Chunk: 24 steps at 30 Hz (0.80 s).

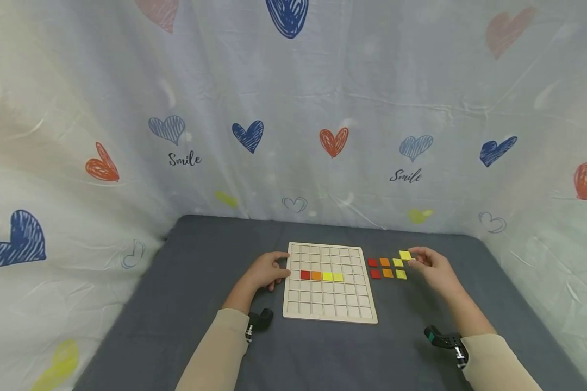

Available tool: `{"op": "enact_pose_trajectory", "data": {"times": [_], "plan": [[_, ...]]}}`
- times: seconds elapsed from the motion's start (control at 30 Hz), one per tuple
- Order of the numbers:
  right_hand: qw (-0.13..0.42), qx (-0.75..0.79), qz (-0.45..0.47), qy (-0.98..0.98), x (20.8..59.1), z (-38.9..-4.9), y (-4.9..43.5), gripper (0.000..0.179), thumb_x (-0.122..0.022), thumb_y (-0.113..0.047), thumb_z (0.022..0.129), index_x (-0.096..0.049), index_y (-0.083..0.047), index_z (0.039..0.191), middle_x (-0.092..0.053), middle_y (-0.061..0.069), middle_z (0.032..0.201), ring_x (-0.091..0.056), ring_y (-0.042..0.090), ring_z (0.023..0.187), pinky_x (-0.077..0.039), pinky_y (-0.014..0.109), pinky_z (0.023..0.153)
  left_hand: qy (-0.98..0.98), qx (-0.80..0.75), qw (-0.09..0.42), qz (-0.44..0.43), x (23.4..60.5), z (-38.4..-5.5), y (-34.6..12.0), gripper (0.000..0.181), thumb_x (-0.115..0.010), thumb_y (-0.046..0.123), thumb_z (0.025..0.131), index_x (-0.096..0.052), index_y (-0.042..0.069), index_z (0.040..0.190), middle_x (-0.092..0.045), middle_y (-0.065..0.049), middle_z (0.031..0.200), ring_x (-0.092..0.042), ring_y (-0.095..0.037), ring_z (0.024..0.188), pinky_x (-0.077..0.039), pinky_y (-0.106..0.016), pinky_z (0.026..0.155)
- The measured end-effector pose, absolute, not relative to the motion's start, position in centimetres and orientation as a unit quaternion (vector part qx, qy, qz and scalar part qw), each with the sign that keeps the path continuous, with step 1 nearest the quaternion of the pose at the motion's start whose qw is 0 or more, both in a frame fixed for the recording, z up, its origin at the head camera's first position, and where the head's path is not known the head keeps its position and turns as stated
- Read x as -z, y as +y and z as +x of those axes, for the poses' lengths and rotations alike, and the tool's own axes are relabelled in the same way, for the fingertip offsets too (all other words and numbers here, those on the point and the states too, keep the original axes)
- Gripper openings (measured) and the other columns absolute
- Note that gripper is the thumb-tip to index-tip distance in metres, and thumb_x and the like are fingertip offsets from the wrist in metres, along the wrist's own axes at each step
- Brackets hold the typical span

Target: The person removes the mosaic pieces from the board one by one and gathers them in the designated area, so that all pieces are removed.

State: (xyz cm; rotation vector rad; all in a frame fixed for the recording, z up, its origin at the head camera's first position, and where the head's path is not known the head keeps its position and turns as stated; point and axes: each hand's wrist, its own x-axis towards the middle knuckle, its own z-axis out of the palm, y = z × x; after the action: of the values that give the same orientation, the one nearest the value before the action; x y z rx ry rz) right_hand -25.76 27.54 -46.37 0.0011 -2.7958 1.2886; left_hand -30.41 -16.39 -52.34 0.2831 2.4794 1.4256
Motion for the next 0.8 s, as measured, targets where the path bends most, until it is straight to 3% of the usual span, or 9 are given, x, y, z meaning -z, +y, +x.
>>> {"op": "enact_pose_trajectory", "data": {"times": [0.3,0.8], "plan": [[0.048,-0.394,-0.041,-0.917,48.2,-25.5,31.0,0.039,-0.056,-0.016,0.107,-0.054,0.006,0.139,-0.053,0.015,0.109,-0.045,0.026,0.094,-0.041,0.035,0.071,0.856,-0.490,0.131,0.095,52.5,-30.5,-16.4,0.060,-0.075,0.021,0.095,-0.054,0.013,0.150,-0.062,-0.008,0.063,-0.051,-0.017,0.039,-0.041,-0.029,0.041],[-0.004,-0.344,-0.079,-0.936,50.3,-25.9,31.8,0.034,-0.060,-0.009,0.102,-0.057,0.011,0.130,-0.047,0.008,0.075,-0.042,0.023,0.065,-0.034,0.037,0.061,0.857,-0.488,0.130,0.101,52.6,-30.5,-16.5,0.061,-0.076,0.020,0.095,-0.053,0.013,0.151,-0.062,-0.008,0.062,-0.051,-0.017,0.038,-0.042,-0.030,0.041]]}}
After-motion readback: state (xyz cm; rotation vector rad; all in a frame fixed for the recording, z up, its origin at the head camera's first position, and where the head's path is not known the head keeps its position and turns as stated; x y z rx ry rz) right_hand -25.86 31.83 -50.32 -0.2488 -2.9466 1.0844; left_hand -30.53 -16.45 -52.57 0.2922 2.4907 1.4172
